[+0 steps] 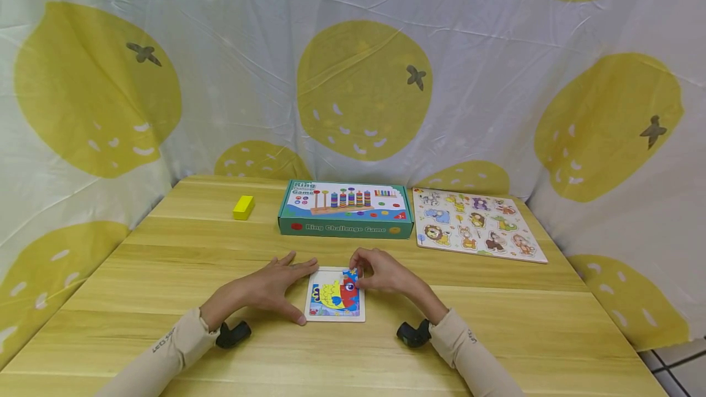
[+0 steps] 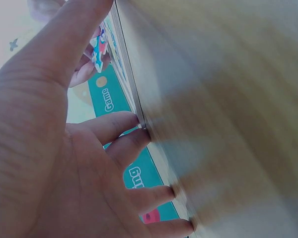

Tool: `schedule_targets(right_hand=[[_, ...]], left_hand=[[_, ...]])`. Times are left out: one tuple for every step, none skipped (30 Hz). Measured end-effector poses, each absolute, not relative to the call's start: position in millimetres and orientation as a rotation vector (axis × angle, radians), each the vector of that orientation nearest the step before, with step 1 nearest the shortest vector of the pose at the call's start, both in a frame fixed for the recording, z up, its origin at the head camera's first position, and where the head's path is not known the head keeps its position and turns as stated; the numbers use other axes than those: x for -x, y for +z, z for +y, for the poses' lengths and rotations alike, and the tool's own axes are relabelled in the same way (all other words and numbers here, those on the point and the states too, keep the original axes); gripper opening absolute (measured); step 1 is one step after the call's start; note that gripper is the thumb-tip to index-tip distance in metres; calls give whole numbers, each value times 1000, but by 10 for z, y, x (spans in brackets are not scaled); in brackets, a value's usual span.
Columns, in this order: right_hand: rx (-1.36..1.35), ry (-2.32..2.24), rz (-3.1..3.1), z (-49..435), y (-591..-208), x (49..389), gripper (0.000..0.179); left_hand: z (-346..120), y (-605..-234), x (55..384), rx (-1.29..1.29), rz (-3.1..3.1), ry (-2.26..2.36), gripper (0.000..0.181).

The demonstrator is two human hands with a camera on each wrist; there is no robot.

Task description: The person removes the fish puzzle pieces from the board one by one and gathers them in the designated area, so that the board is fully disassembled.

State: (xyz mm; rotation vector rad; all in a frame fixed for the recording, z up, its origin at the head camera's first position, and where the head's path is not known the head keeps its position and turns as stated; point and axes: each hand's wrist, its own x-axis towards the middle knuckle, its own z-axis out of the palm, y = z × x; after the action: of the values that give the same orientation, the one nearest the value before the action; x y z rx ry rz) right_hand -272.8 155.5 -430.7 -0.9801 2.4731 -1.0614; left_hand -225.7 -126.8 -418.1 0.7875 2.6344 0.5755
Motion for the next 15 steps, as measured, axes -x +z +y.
schedule_targets(right_hand=[[978, -1059, 2475, 1554, -4308, 2727, 27], [971, -1056, 2478, 1554, -4308, 2726, 27], [965, -1056, 2479, 1554, -4307, 2725, 27], [956, -1054, 2482, 1555, -4309, 2726, 27], [953, -1055, 2484, 1555, -4311, 2727, 27], [947, -1059, 2484, 1554, -4312, 2725, 28], [945, -1061, 2485, 1554, -4315, 2726, 29], [943, -1062, 2485, 1553, -4315, 2728, 29], [945, -1065, 2484, 1553, -4316, 2729, 30], [948, -1065, 2485, 1553, -4316, 2730, 30], [952, -1065, 2484, 1553, -4316, 2731, 31], [954, -1061, 2486, 1553, -4312, 2729, 31], [961, -1053, 2490, 1554, -4312, 2732, 30], [966, -1047, 2492, 1554, -4311, 2733, 29], [969, -1041, 2493, 1554, -4308, 2731, 29]], left_hand=[[-1268, -4181, 2257, -787, 2635, 574, 100], [-1269, -4182, 2257, -788, 2635, 573, 100], [-1269, -4182, 2257, -786, 2635, 573, 100], [-1268, -4182, 2257, -784, 2635, 574, 100], [-1268, -4182, 2257, -782, 2634, 574, 100], [-1268, -4181, 2258, -780, 2634, 575, 100], [-1269, -4182, 2259, -779, 2633, 575, 100], [-1268, -4182, 2260, -779, 2633, 575, 100], [-1268, -4183, 2262, -778, 2633, 575, 100], [-1269, -4182, 2262, -778, 2633, 575, 100], [-1268, -4182, 2262, -779, 2633, 573, 100], [-1268, -4180, 2261, -780, 2634, 572, 100], [-1268, -4181, 2261, -780, 2635, 569, 100], [-1268, -4182, 2260, -779, 2636, 568, 100], [-1268, -4183, 2259, -780, 2636, 566, 100]])
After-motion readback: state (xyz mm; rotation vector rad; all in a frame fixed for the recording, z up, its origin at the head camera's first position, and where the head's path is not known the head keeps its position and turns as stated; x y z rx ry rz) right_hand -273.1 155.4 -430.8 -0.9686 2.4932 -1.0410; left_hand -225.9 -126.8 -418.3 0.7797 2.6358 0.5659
